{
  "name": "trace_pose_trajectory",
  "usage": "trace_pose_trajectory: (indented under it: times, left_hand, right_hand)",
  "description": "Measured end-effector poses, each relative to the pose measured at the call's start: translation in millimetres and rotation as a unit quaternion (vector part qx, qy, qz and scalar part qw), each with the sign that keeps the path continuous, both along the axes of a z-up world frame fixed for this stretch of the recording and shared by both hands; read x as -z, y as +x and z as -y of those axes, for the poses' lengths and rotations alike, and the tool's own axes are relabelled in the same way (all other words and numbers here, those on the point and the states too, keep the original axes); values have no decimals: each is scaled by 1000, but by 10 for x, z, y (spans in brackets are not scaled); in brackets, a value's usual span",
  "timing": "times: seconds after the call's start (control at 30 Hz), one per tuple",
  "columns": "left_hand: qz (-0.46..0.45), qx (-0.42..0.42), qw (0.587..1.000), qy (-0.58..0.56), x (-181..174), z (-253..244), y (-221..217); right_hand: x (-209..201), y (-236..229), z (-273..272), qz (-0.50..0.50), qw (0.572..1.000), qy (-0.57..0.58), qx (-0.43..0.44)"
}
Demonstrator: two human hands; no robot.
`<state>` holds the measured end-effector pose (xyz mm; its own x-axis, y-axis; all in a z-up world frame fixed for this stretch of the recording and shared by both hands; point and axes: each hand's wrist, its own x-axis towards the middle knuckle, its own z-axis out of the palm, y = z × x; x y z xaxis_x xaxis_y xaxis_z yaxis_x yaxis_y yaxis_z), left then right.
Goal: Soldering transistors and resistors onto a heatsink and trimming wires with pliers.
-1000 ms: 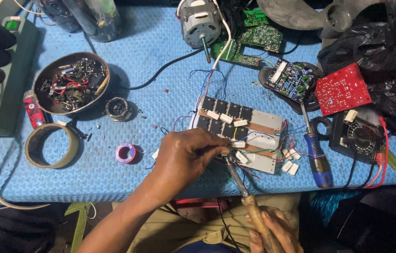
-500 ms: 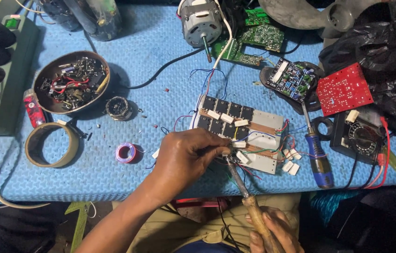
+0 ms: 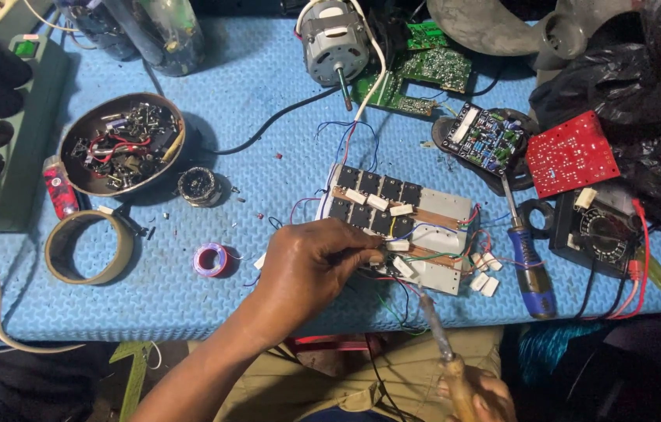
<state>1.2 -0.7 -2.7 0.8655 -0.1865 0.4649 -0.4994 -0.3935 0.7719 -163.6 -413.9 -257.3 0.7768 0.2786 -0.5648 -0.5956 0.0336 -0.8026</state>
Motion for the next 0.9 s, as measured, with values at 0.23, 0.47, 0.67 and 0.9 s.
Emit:
trace_pose_trajectory:
  times: [0.23, 0.47, 0.67, 0.9]
  left_hand:
    - [-28, 7, 1000, -8, -25, 7, -15]
    - [-26, -4, 1000, 11, 5, 14, -4]
    - [-26, -13, 999, 21, -15, 25, -29]
    - [-41, -19, 999, 29, -28, 36, -43]
  right_hand:
    - [-1325, 481, -1358, 421, 882, -35, 207]
    - [-1967, 924, -1862, 693, 659, -242, 161]
    - [-1988, 1136, -2002, 737, 590, -289, 156]
    - [-2029, 1259, -2071, 743, 579, -290, 169]
